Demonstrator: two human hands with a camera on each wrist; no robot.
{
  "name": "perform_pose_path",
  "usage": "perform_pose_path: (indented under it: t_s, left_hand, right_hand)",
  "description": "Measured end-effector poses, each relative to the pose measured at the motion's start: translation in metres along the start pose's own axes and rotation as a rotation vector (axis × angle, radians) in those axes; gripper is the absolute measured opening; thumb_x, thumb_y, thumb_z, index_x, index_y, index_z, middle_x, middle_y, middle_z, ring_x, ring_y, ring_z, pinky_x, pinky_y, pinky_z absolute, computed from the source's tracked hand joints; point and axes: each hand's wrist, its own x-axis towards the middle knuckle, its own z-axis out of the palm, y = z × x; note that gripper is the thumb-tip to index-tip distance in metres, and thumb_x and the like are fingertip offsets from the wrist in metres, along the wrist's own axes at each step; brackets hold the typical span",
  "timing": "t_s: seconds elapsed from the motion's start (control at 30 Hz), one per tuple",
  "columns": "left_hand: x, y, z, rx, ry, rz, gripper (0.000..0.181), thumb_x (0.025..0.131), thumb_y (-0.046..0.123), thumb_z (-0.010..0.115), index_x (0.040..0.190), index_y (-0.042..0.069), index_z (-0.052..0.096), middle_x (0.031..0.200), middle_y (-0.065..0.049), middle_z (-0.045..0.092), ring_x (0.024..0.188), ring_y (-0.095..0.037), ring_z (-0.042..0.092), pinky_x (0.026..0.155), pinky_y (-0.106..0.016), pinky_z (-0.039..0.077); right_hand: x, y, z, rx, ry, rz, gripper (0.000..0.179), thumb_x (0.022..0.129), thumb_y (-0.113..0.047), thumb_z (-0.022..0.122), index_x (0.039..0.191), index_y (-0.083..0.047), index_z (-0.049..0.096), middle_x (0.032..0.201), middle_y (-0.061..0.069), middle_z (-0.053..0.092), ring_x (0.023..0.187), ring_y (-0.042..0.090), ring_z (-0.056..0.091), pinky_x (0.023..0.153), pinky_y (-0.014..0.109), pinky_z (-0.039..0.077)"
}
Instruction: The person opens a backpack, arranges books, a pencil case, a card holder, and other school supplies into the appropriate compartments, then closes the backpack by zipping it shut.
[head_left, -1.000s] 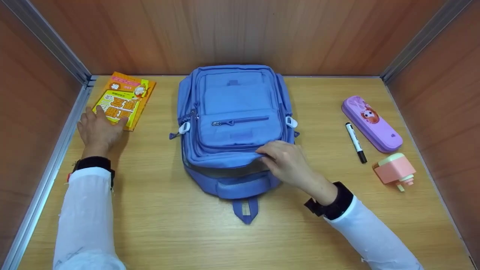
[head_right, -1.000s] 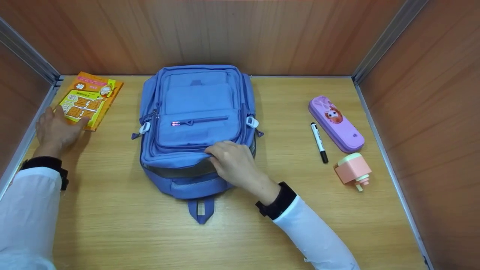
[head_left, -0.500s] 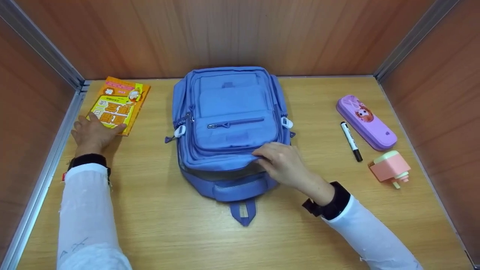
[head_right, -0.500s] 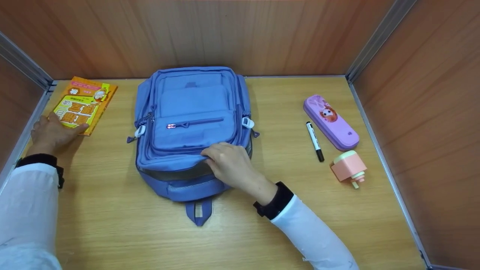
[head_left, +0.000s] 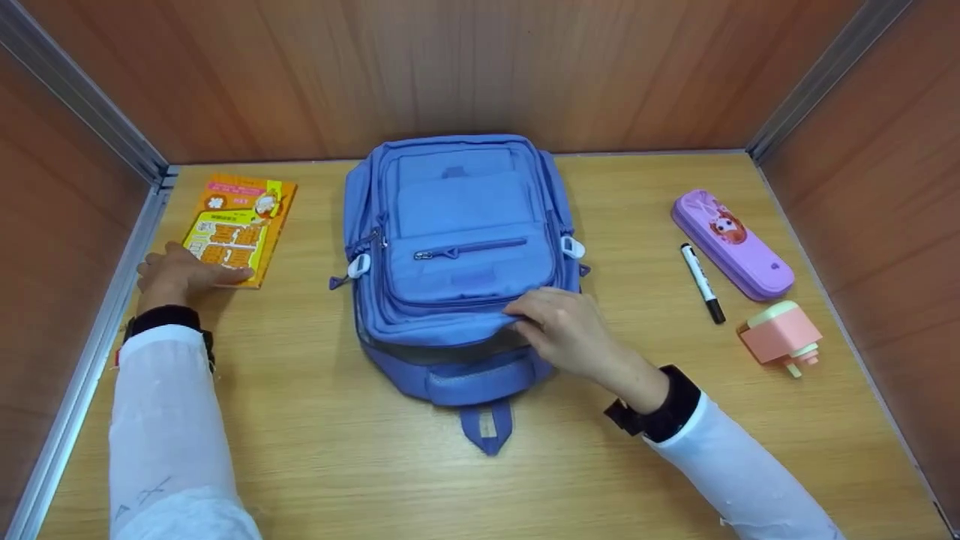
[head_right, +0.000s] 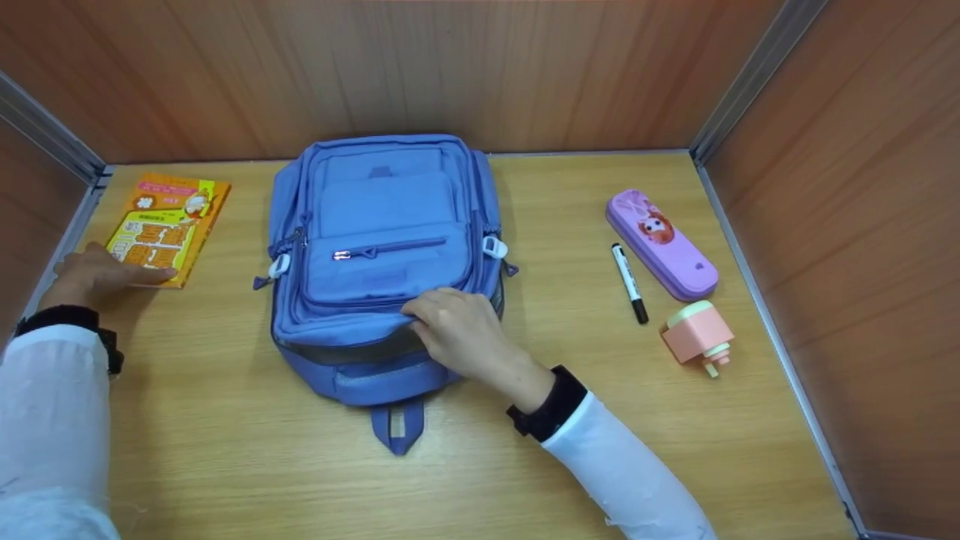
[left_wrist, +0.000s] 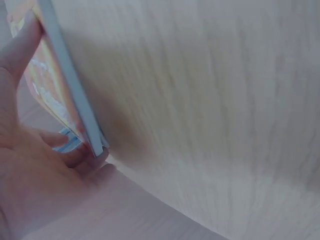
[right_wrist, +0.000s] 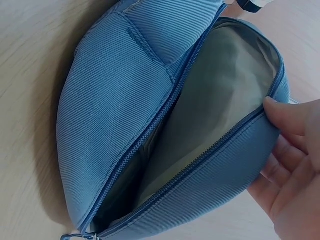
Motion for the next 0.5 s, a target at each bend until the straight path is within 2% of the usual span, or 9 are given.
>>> perform_pose_path:
  t_s: [0.13,0.27,0.4,0.5]
  left_hand:
    - [-0.0017,-0.0050,-0.0022,-0.035,-0.055,-0.087,0.135,0.078,0.069,0.075,0.156,-0.010,-0.002,0.150,-0.044,0.009,0.130,-0.057,0.020,0.111,-0.065,0.031]
    - [-0.0014,-0.0082,-0.0032,-0.104,-0.079,-0.137,0.133,0.080,0.065,0.076,0.156,-0.010,-0.004,0.156,-0.041,0.000,0.134,-0.056,0.017,0.116,-0.063,0.029]
    - [-0.0030,-0.0079,-0.0043,-0.227,-0.058,-0.157,0.119,0.088,0.052,0.075,0.158,-0.007,-0.001,0.159,-0.037,0.001,0.137,-0.053,0.017,0.120,-0.062,0.024]
    - [-0.0064,-0.0050,-0.0052,-0.264,-0.031,-0.159,0.110,0.092,0.046,0.073,0.159,-0.005,0.003,0.158,-0.035,0.006,0.137,-0.051,0.018,0.120,-0.060,0.025]
  right_hand:
    - [-0.0023,-0.0008,0.0008,-0.001,-0.015,0.003,0.013,0.090,-0.005,0.077,0.103,-0.005,0.076,0.097,0.007,0.076,0.088,0.021,0.071,0.075,0.034,0.060]
    - [-0.0031,-0.0016,0.0006,-0.001,-0.023,0.008,0.013,0.090,-0.005,0.077,0.103,-0.005,0.076,0.097,0.007,0.076,0.088,0.021,0.071,0.076,0.033,0.060]
    - [-0.0029,-0.0019,-0.0012,0.000,-0.027,0.015,0.014,0.090,-0.006,0.077,0.104,-0.005,0.076,0.098,0.007,0.076,0.090,0.022,0.072,0.078,0.034,0.060]
    - [-0.0026,-0.0009,-0.0022,0.005,-0.026,0.018,0.014,0.090,-0.006,0.077,0.104,-0.005,0.076,0.099,0.008,0.076,0.091,0.022,0.072,0.080,0.034,0.060]
